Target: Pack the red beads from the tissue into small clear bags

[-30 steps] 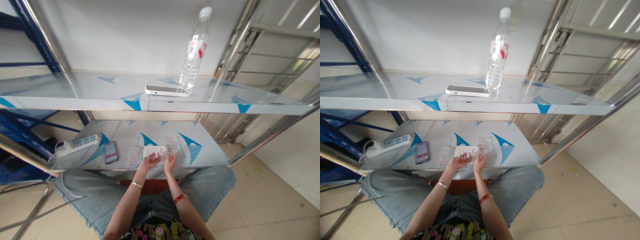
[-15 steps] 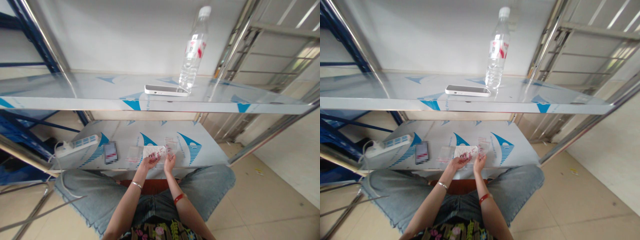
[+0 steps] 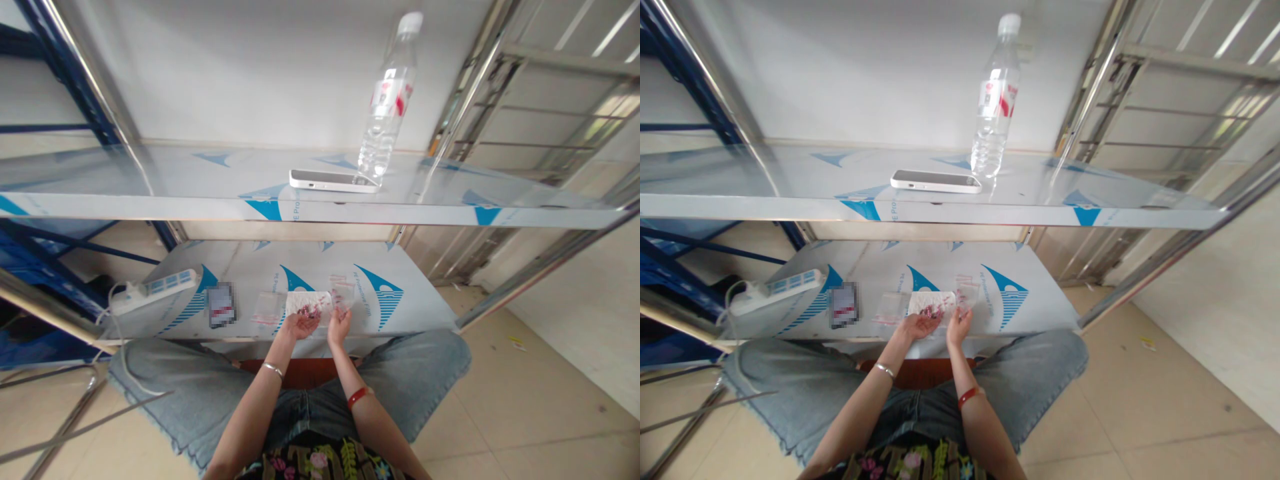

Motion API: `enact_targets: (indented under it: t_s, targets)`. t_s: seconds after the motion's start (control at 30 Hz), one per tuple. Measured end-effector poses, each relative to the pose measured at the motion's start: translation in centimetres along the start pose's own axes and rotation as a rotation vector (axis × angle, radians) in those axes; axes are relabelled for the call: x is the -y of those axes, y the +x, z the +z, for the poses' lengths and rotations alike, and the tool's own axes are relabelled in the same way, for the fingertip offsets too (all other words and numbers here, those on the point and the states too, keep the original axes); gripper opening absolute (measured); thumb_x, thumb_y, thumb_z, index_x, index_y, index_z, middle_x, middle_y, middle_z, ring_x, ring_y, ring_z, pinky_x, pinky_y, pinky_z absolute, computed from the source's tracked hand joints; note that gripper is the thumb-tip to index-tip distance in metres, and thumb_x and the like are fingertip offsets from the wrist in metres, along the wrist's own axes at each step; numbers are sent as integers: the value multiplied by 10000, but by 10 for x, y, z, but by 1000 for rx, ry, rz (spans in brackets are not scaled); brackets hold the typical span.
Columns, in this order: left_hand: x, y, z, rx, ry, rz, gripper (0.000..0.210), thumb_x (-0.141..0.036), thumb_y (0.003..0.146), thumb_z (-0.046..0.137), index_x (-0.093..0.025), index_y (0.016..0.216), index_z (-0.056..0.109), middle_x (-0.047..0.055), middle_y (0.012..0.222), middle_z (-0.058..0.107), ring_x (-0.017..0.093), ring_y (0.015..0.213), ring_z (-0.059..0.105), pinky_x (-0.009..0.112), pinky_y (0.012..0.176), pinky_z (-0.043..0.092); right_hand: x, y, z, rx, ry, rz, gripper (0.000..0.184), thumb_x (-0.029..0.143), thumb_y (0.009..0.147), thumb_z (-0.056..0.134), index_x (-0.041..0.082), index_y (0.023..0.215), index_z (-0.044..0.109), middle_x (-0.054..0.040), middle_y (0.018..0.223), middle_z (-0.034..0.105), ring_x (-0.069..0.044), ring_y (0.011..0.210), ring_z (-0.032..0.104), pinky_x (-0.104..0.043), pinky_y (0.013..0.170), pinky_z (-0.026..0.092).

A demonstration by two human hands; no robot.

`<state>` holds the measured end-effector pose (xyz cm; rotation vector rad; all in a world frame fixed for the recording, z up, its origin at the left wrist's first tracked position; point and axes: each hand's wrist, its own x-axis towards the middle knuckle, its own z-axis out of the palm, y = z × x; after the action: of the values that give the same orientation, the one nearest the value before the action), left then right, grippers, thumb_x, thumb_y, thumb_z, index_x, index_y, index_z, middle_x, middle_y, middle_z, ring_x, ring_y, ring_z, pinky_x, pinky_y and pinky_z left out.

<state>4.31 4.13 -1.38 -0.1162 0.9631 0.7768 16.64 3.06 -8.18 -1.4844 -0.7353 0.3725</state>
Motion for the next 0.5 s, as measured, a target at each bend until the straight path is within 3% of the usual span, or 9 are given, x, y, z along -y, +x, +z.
enact_targets:
  t_s: [0.5]
  targets:
    - [-2, -9, -1, 49, 174, -8, 247, -39, 811, 390, -73, 954, 589, 120, 781, 665, 204, 717, 646, 289, 651, 482, -1, 2, 2, -62, 71, 53, 480, 485, 790, 431, 109, 1080, 501, -175, 1039, 608, -246, 932, 593, -376, 829, 450]
